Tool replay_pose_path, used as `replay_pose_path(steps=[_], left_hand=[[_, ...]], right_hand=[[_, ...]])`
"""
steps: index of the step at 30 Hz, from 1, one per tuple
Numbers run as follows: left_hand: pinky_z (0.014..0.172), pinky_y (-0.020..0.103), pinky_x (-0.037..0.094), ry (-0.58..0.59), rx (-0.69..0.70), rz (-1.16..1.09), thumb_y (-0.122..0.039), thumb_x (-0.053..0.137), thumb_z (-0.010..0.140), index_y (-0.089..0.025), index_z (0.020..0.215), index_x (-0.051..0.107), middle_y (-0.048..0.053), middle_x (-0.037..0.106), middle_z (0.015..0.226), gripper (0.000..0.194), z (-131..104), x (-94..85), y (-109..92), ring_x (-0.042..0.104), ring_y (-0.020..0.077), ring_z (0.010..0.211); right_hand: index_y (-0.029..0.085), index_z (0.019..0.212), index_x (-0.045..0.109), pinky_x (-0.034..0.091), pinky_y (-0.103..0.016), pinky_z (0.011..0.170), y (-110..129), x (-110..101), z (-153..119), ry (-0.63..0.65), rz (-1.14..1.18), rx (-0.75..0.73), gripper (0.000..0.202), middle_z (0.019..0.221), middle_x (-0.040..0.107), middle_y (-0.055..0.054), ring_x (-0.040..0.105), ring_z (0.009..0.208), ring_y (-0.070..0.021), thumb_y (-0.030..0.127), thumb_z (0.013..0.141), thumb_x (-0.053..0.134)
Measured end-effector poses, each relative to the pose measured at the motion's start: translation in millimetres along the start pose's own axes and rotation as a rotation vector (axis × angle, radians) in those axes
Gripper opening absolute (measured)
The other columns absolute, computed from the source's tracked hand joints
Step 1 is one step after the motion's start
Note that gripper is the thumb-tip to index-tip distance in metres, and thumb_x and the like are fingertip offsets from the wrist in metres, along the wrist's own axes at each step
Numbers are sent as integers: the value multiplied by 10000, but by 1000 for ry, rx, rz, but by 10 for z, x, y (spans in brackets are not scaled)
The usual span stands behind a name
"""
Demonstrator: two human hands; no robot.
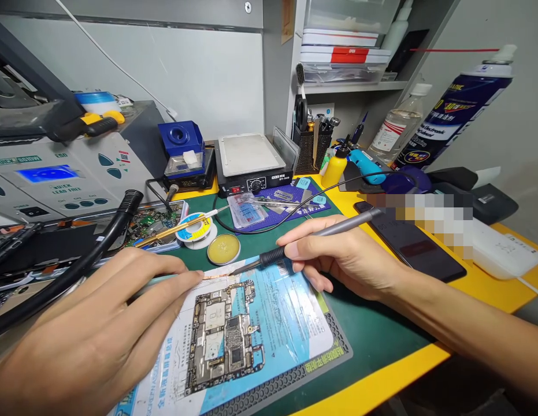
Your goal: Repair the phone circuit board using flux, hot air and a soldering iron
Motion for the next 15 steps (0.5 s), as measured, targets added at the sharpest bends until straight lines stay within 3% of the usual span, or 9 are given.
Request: replay_pose_path(steps=[4,9,15], left_hand=[[882,397,573,71,15,36,-190,554,936,-197,1029,708,78,618,947,181,-63,4,12,588,242,965],[811,430,553,148,22,68,-1,511,848,-166,1039,669,77,595,949,298,-93,20,14,559,256,935],[748,417,528,182,32,64,15,519,811,-174,1045,659,76,585,957,332,-105,22,28,541,260,922]], right_hand=[[165,755,869,398,-132,279,-15,-19,-10,-1,0,-3,148,520,709,-51,547,289,-93,191,613,901],[171,746,872,401,-144,275,-12,-16,-2,2,0,3,158,495,708,-58,562,271,-118,171,589,886],[165,727,869,414,-163,273,-3,4,25,-6,10,18,152,385,630,-34,547,243,-139,173,576,859]])
Point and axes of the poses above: each hand's wrist, its own z-axis towards the middle knuckle, its own x-axis out of the palm, y = z × x, the point moved 3 cm from there along z, towards the middle knuckle
